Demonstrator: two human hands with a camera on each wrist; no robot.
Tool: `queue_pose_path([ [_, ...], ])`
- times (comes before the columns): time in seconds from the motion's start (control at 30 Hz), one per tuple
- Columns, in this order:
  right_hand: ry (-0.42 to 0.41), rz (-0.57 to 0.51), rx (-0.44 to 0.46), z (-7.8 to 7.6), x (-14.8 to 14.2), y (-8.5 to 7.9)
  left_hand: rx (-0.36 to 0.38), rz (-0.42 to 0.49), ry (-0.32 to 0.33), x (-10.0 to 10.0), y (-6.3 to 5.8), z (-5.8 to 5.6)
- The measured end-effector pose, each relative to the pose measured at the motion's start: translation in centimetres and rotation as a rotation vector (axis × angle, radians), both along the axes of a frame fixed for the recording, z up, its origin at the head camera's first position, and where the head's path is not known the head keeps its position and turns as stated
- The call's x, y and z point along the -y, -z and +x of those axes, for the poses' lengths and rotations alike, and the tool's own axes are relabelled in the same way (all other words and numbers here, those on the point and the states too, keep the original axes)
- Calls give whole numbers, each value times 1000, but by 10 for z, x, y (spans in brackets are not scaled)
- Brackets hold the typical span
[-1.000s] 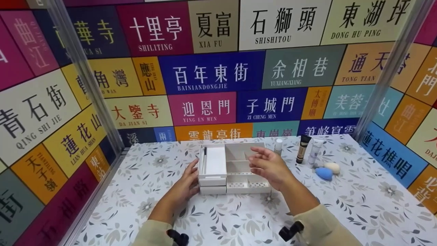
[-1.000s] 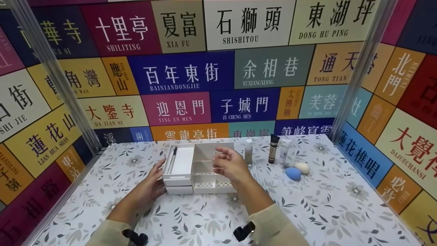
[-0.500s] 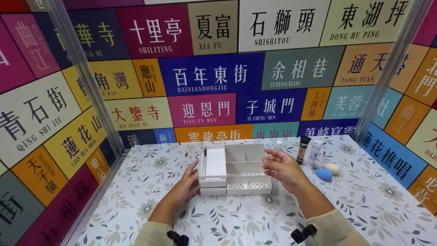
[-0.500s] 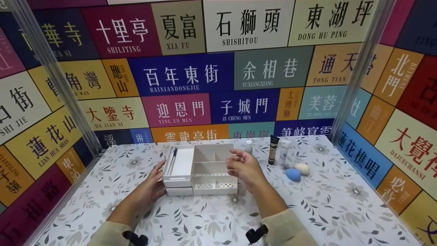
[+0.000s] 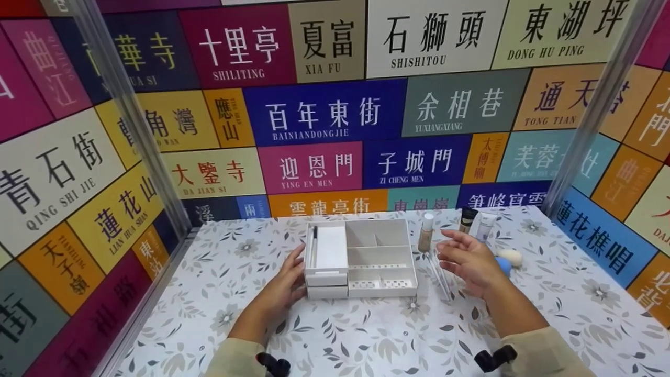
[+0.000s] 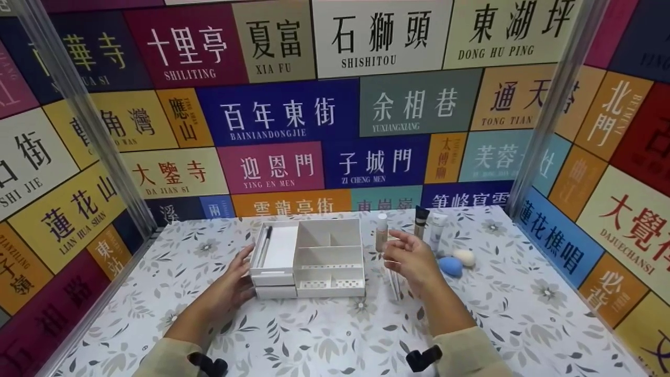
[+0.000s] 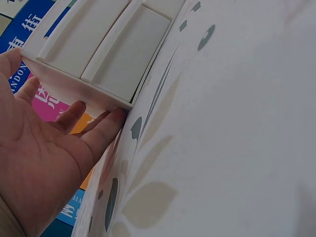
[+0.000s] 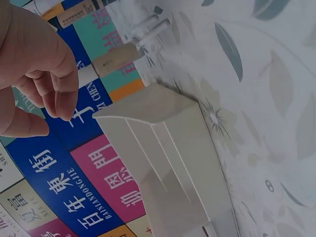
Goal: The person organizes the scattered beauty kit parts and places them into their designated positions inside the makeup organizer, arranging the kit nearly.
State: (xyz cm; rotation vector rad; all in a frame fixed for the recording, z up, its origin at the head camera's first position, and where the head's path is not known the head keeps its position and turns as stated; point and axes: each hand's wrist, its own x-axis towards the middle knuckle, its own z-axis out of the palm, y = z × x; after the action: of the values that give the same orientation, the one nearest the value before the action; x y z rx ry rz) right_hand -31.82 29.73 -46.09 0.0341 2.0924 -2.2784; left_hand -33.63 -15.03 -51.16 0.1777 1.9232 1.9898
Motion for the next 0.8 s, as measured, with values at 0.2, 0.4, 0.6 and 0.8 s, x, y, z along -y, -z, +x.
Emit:
queue_pose_path([
  [0.2, 34, -19, 75, -4, -18, 13, 8, -13, -5, -1, 2, -2],
  [0.4, 34, -21, 110, -11, -27, 28, 16, -10, -13, -3, 2, 0],
  [0.6, 42, 28, 131, -19, -32, 41, 29, -26, -23, -2, 0, 0],
  [0.8, 49, 115, 133, -25, -32, 55, -25, 13, 13, 0, 2, 0],
])
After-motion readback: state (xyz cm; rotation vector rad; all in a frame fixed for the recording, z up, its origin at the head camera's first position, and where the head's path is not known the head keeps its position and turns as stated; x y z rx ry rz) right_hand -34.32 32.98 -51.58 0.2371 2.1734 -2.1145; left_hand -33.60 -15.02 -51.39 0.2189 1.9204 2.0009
